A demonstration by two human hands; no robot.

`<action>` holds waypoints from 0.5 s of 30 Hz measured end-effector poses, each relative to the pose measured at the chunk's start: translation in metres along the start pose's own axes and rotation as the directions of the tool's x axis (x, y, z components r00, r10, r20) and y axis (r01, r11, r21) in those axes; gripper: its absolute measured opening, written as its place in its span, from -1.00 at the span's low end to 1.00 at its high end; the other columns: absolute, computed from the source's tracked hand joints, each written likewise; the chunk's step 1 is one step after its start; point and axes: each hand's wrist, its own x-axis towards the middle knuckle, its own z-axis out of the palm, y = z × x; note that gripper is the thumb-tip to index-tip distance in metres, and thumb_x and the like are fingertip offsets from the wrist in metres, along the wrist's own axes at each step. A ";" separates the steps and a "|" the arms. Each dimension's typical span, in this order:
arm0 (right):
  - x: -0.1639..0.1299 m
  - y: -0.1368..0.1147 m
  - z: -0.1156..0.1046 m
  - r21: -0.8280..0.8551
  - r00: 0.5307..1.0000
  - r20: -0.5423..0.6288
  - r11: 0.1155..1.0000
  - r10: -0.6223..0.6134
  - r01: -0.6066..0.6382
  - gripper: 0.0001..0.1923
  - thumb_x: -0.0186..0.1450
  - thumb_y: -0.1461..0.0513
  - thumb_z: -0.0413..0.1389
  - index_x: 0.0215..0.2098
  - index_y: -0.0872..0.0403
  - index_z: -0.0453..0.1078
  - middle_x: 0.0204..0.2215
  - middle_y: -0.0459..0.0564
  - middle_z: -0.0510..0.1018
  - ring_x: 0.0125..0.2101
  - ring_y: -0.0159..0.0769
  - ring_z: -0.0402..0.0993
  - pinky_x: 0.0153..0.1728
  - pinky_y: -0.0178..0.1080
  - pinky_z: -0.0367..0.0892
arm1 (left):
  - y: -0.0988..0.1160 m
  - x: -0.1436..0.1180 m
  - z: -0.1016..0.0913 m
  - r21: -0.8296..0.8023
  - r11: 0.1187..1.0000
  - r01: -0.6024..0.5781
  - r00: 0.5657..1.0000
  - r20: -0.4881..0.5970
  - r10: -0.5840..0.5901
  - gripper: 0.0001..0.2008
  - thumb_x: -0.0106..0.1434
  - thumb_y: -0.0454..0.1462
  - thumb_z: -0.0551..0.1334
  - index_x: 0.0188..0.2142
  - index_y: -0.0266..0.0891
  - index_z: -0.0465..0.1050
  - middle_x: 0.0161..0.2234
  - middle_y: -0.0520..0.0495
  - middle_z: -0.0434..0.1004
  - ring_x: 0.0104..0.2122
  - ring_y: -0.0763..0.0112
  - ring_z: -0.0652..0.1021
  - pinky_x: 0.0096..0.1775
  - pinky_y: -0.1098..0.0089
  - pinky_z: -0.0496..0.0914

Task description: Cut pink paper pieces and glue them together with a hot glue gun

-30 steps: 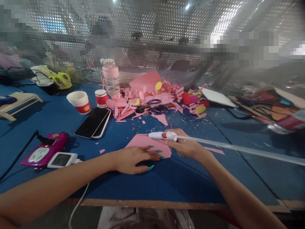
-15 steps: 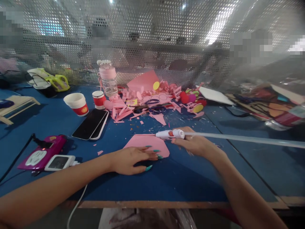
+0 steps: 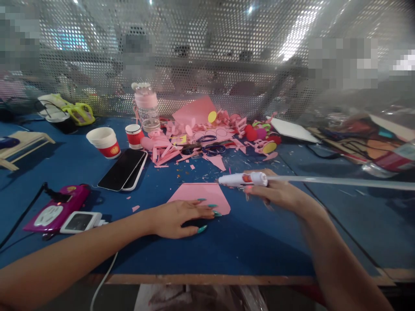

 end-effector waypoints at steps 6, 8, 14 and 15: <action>0.012 -0.023 0.036 0.109 0.982 0.020 0.977 -0.187 0.184 -0.84 0.10 0.16 0.06 -0.37 0.05 0.34 -0.54 -0.10 0.35 -0.59 -0.38 0.25 -0.55 -0.30 0.19 | -0.003 0.000 0.003 0.019 1.000 -0.021 1.000 -0.003 0.021 -0.54 0.32 -0.25 0.04 0.20 -0.28 0.14 0.22 -0.08 0.19 0.22 0.27 0.20 0.25 0.24 0.01; 0.019 -0.028 0.044 0.109 0.957 0.016 0.952 -0.291 0.288 -0.91 0.10 0.19 0.05 -0.47 0.05 0.28 -0.57 -0.11 0.31 -0.55 -0.36 0.25 -0.50 -0.29 0.18 | -0.004 0.000 0.004 0.020 0.999 -0.035 0.999 -0.006 0.035 -0.54 0.32 -0.26 0.03 0.21 -0.28 0.12 0.20 -0.08 0.23 0.21 0.30 0.22 0.25 0.26 0.00; 0.032 -0.032 0.053 0.062 0.904 0.071 0.907 -0.421 0.417 -0.83 0.12 0.18 0.03 -0.55 0.06 0.16 -0.59 -0.14 0.24 -0.56 -0.39 0.18 -0.52 -0.29 0.09 | -0.004 -0.001 0.004 0.009 0.999 -0.047 0.999 -0.021 0.047 -0.54 0.31 -0.29 0.04 0.20 -0.25 0.14 0.20 -0.07 0.24 0.20 0.29 0.25 0.26 0.25 0.01; 0.032 -0.033 0.053 0.052 0.902 0.069 0.905 -0.426 0.423 -0.83 0.12 0.19 0.03 -0.56 0.05 0.14 -0.59 -0.14 0.23 -0.57 -0.40 0.17 -0.53 -0.29 0.08 | -0.005 -0.002 0.005 0.006 0.999 -0.047 0.999 -0.027 0.047 -0.54 0.31 -0.28 0.04 0.20 -0.24 0.13 0.20 -0.08 0.24 0.19 0.29 0.26 0.25 0.25 0.02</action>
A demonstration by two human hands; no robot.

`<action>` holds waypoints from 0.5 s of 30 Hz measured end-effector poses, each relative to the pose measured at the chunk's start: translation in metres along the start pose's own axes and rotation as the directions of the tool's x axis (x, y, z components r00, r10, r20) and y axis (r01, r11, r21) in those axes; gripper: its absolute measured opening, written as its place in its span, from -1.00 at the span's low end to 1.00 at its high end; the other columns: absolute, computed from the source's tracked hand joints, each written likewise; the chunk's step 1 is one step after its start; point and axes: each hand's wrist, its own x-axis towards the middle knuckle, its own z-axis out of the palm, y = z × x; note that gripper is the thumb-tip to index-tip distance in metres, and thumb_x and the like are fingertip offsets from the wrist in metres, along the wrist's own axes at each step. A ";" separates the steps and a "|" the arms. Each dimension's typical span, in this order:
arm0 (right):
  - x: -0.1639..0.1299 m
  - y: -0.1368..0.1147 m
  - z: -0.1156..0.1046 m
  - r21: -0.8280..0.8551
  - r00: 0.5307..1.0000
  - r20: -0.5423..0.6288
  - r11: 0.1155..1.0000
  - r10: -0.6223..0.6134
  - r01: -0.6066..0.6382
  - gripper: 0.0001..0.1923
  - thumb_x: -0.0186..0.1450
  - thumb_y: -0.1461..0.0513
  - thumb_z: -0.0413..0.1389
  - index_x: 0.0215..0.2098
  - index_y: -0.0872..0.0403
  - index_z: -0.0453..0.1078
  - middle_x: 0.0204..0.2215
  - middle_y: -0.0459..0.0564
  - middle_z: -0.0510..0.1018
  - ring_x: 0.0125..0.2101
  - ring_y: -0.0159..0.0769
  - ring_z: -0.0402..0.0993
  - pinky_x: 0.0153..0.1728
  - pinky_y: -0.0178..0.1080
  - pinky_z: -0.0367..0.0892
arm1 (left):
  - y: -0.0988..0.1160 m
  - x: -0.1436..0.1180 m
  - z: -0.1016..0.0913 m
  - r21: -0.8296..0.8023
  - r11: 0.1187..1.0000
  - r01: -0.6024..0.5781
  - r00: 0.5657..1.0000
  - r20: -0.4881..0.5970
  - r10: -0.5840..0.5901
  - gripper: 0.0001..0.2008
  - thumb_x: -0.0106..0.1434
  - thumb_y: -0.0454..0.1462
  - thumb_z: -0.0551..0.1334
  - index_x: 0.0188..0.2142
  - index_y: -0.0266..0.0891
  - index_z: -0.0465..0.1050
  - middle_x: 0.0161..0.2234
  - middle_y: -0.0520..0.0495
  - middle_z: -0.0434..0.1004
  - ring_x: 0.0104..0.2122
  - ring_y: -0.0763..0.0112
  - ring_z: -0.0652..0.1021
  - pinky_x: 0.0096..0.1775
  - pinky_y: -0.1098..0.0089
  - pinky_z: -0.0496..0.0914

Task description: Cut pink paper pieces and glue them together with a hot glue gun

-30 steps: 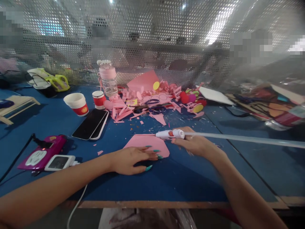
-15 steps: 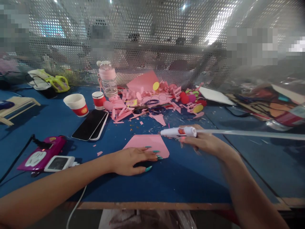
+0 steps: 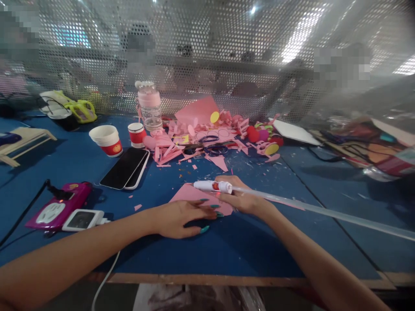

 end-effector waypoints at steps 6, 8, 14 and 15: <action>-0.004 -0.001 -0.006 -0.048 0.999 0.022 0.998 0.033 -0.032 -0.86 0.10 0.24 0.01 -0.57 0.05 0.13 -0.61 -0.14 0.25 -0.57 -0.39 0.19 -0.52 -0.29 0.09 | -0.001 0.000 0.002 -0.010 1.000 0.002 1.000 -0.009 -0.002 -0.53 0.31 -0.28 0.05 0.21 -0.19 0.12 0.20 -0.06 0.23 0.20 0.29 0.23 0.25 0.23 0.03; -0.006 -0.002 -0.009 -0.068 0.998 0.023 0.996 0.059 -0.057 -0.86 0.10 0.24 0.01 -0.58 0.05 0.13 -0.62 -0.14 0.25 -0.57 -0.40 0.18 -0.53 -0.29 0.08 | -0.001 0.000 0.001 -0.013 1.000 0.005 1.000 0.000 -0.005 -0.53 0.30 -0.29 0.05 0.21 -0.22 0.12 0.20 -0.07 0.22 0.21 0.31 0.22 0.25 0.26 0.01; -0.016 -0.007 -0.019 -0.112 0.988 -0.036 0.982 0.148 -0.151 -0.88 0.11 0.20 0.01 -0.56 0.05 0.23 -0.62 -0.13 0.28 -0.59 -0.39 0.17 -0.57 -0.30 0.10 | 0.002 0.002 -0.002 -0.037 0.999 0.003 1.000 0.006 -0.003 -0.53 0.30 -0.29 0.06 0.20 -0.23 0.13 0.21 -0.10 0.20 0.21 0.28 0.21 0.24 0.22 0.02; -0.018 -0.008 -0.020 -0.116 0.986 -0.044 0.979 0.162 -0.166 -0.87 0.11 0.19 0.02 -0.55 0.05 0.25 -0.62 -0.12 0.29 -0.60 -0.39 0.18 -0.57 -0.30 0.12 | 0.002 0.002 -0.003 -0.038 0.999 0.010 1.000 0.007 -0.010 -0.54 0.30 -0.29 0.06 0.20 -0.23 0.14 0.21 -0.10 0.20 0.21 0.27 0.21 0.24 0.21 0.02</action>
